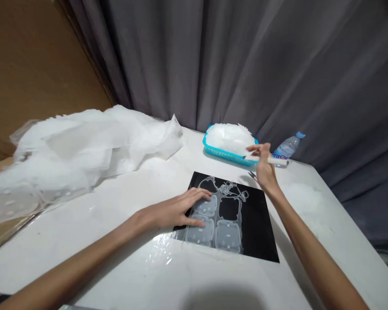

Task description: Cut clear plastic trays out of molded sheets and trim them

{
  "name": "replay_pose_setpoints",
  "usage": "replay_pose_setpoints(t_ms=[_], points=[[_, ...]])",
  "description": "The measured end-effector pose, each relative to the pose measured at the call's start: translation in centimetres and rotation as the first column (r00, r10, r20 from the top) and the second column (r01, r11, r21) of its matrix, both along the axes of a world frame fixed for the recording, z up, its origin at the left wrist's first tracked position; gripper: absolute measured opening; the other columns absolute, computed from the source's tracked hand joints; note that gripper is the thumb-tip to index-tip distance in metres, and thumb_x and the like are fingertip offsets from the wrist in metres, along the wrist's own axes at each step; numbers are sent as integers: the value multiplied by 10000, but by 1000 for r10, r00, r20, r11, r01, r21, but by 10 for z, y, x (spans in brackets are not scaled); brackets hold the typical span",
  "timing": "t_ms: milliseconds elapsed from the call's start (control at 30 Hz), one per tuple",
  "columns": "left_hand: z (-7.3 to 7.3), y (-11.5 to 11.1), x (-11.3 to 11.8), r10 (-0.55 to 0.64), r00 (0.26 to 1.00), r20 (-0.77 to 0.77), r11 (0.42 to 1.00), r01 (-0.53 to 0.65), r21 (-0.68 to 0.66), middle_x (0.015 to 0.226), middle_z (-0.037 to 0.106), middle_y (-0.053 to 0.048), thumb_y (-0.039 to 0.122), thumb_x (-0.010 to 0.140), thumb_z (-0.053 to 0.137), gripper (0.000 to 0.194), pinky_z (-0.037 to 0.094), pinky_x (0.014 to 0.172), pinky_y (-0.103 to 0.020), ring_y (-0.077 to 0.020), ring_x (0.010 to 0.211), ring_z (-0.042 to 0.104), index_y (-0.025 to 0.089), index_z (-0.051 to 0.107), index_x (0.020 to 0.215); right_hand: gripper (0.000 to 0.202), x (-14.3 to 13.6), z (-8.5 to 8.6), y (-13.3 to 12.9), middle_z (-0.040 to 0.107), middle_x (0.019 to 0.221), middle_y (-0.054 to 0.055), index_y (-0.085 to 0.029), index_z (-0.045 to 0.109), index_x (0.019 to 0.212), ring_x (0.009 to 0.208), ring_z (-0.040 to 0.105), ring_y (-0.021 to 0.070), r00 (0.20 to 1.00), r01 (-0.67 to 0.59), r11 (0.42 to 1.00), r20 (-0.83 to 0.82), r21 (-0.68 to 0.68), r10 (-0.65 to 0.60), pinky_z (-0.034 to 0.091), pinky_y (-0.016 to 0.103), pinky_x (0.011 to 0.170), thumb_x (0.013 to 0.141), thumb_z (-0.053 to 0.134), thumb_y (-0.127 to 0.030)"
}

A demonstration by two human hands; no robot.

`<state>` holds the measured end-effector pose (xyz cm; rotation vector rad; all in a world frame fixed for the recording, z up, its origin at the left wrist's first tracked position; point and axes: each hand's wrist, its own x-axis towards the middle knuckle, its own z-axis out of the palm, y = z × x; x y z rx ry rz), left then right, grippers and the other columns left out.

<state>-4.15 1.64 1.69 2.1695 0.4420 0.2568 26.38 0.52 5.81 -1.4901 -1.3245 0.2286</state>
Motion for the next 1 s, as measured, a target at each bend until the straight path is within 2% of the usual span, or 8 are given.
replay_pose_setpoints(t_ms=[33, 67, 133, 233, 367, 500, 700, 1000], points=[[-2, 0, -1, 6, 1000, 8, 1000, -7, 14, 1563, 505, -107, 530, 919, 736, 611, 430, 1146, -448, -326, 1395, 504, 287, 545, 1446, 693, -13, -8, -20, 674, 1003, 63, -235, 658, 1007, 863, 625, 200, 989, -111, 993, -102, -45, 106, 501, 348, 827, 1040, 161, -717], [-5, -1, -2, 16, 1000, 18, 999, -16, 32, 1563, 512, -106, 530, 920, 737, 614, 428, 1147, -443, -324, 1396, 510, 290, 544, 1452, 691, -25, -14, -38, 661, 899, 40, -238, 662, 1037, 750, 617, 184, 954, -268, 956, -170, -117, 247, 504, 326, 733, 1030, 182, -736], [-9, -3, -3, 32, 999, 39, 996, -35, 81, 1563, 525, -101, 528, 923, 737, 545, 426, 1148, -432, -319, 1389, 529, 283, 600, 1390, 563, -48, -25, -68, 640, 828, 18, -237, 680, 1011, 664, 613, 166, 864, -494, 844, -225, -211, 450, 496, 307, 656, 1044, 335, -681], [-13, -6, -3, 36, 997, 68, 985, -47, 165, 1573, 532, -94, 521, 926, 737, 415, 422, 1155, -436, -315, 1383, 555, 265, 683, 1248, 289, -70, -32, -94, 660, 884, 21, -238, 702, 929, 783, 652, 176, 805, -590, 742, -166, -317, 569, 517, 307, 747, 1032, 570, -474], [-17, -7, -1, 20, 997, 78, 971, -37, 236, 1587, 529, -97, 531, 923, 739, 382, 427, 1160, -477, -332, 1395, 560, 254, 707, 1184, 145, -77, -34, -103, 701, 1012, 30, -257, 720, 1023, 889, 674, 191, 759, -638, 666, -170, -386, 629, 540, 323, 819, 1014, 622, -365], [-20, -9, 0, 37, 999, 22, 955, -42, 295, 1620, 489, -93, 591, 917, 715, 461, 366, 1217, -517, -346, 1440, 519, 254, 695, 1231, 163, -76, -37, -103, 713, 1028, 39, -242, 719, 1030, 909, 693, 194, 761, -634, 675, -150, -378, 631, 554, 329, 838, 1022, 612, -364], [-19, -12, 0, 53, 998, -16, 919, -43, 392, 1621, 480, -124, 667, 931, 641, 567, 363, 1228, -467, -308, 1436, 533, 210, 690, 1263, 123, -79, -40, -104, 732, 993, 27, -239, 718, 987, 942, 688, 203, 780, -586, 726, -8, -361, 625, 524, 344, 879, 1030, 617, -295], [-21, -12, -1, 79, 995, -63, 855, -35, 518, 1612, 500, -77, 741, 913, 593, 689, 320, 1249, -469, -326, 1480, 473, 209, 673, 1343, 102, -81, -40, -106, 734, 1018, 31, -240, 700, 1022, 988, 685, 211, 766, -580, 736, 74, -349, 638, 519, 349, 908, 1040, 599, -241]])
